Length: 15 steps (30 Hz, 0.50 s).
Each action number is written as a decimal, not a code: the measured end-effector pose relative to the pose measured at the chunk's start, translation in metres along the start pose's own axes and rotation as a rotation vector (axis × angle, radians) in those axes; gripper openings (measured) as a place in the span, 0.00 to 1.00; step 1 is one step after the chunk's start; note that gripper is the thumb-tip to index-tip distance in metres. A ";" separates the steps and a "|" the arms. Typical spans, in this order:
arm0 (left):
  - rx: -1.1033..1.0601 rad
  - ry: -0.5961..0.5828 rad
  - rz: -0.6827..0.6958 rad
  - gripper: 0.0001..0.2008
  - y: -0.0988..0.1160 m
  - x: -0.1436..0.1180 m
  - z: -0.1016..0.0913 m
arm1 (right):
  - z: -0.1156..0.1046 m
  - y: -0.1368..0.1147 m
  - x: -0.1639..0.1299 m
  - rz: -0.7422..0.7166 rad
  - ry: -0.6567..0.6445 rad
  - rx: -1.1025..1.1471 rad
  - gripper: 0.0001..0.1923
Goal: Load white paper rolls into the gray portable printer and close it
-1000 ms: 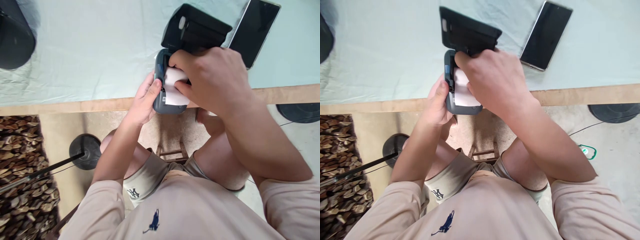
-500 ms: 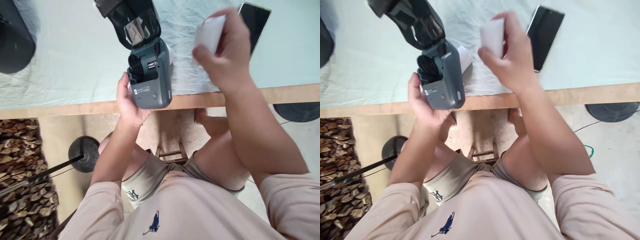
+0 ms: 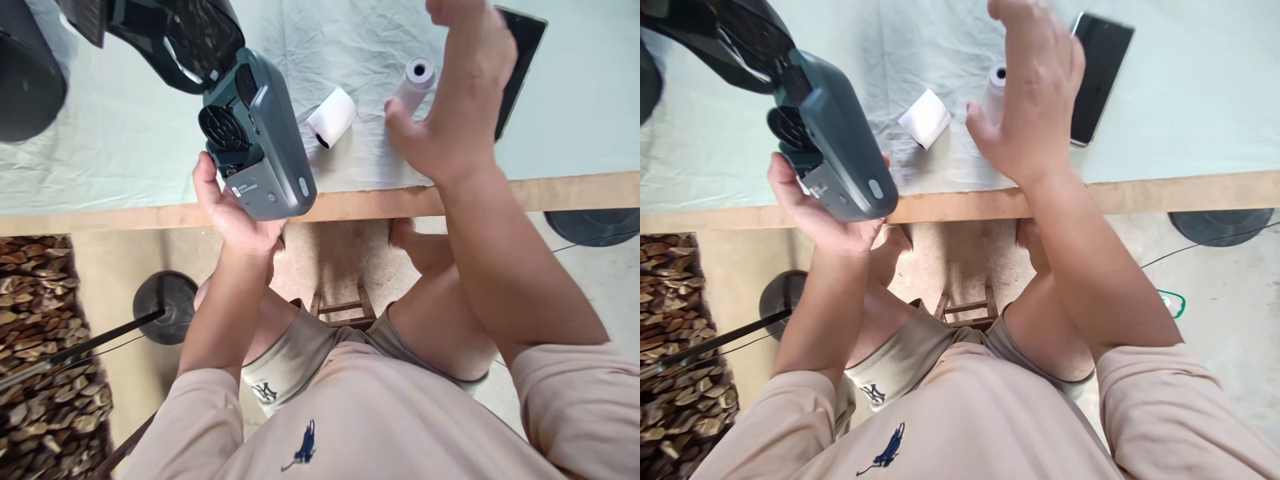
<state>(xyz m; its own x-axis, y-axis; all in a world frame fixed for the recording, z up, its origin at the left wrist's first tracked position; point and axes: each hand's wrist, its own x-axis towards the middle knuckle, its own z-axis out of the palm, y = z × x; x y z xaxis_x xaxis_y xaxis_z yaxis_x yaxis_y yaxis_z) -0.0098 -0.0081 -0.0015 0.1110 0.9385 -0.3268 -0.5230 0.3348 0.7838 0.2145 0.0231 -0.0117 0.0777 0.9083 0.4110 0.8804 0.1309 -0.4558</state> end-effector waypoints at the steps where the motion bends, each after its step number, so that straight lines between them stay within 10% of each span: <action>1: 0.004 -0.014 0.003 0.25 0.000 0.001 -0.001 | -0.002 -0.010 -0.003 -0.052 0.036 -0.030 0.31; 9: 0.040 -0.051 0.053 0.24 -0.013 0.013 -0.009 | 0.035 -0.060 -0.003 0.084 -0.393 -0.080 0.26; 15: 0.009 -0.156 0.096 0.21 -0.016 0.021 -0.016 | 0.036 -0.043 0.005 0.116 -0.275 0.008 0.14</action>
<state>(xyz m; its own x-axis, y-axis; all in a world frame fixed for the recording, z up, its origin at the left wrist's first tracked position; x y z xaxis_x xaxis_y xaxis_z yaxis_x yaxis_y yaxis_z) -0.0127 0.0051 -0.0297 0.1910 0.9675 -0.1655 -0.5302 0.2435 0.8122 0.1602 0.0361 -0.0187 0.0471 0.9907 0.1273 0.8692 0.0221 -0.4940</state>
